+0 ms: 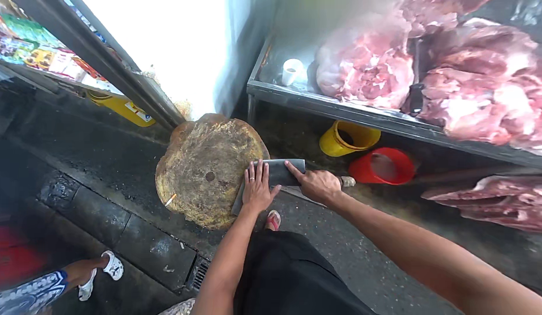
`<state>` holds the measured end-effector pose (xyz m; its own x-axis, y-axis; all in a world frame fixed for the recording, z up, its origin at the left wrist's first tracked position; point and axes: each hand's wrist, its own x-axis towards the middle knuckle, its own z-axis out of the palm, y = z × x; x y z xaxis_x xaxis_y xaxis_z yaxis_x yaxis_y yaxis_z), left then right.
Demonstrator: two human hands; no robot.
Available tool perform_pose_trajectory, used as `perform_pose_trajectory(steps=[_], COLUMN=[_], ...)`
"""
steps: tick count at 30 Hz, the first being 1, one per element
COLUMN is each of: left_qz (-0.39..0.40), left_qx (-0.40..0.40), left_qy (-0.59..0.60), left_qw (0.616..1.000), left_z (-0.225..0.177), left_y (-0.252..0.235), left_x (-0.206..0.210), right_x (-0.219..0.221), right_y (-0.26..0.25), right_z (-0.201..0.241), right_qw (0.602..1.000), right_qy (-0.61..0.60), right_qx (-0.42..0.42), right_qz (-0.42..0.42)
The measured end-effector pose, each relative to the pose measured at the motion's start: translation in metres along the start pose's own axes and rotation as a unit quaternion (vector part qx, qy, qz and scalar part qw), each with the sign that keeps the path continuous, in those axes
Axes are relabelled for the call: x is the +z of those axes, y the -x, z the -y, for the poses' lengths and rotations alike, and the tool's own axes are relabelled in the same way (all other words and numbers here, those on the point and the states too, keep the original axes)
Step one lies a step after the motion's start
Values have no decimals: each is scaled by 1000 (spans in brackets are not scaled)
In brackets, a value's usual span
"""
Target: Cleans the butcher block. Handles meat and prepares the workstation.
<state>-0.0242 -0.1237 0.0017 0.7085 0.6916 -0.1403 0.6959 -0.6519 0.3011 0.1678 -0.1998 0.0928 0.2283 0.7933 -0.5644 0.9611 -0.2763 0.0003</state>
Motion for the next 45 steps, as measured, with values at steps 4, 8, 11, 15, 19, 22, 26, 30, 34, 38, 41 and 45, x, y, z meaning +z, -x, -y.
perform_pose_trajectory(steps=[4,8,11,15,19,22,26,30,34,38,41,45], left_qz=[-6,18,15,-24,-13,-30,-24,-7,-17,-37,-17,20], left_qx=[-41,-18,16,-29,-28,31,49,1,-19,-19,-51,-119], left_qy=[18,21,14,31,4,12,14,-16,-20,-26,-43,-72], left_qw=[999,999,1000,999,1000,999,998,1000,999,999,998,990], left_z=[-9,-15,-6,-5,-5,3,7,6,0,0,9,43], left_y=[78,61,12,77,106,34,33,115,83,52,91,166], left_x=[7,-3,-3,9,11,2,12,16,14,16,16,-4], right_x=[28,20,2,20,35,-3,16,58,36,22,45,62], right_y=[33,38,20,40,52,29,31,57,28,6,10,17], right_z=[18,11,4,24,32,16,14,38,20,6,24,87], right_qw=[997,998,999,998,994,997,998,991,993,993,985,964], right_qy=[-27,-35,-16,-20,-55,-53,-51,-88,-68,-69,-96,-108], right_qx=[-55,-24,18,-39,-56,0,11,-45,-63,-60,-97,-187], right_qz=[45,45,22,54,73,47,33,91,76,76,109,155])
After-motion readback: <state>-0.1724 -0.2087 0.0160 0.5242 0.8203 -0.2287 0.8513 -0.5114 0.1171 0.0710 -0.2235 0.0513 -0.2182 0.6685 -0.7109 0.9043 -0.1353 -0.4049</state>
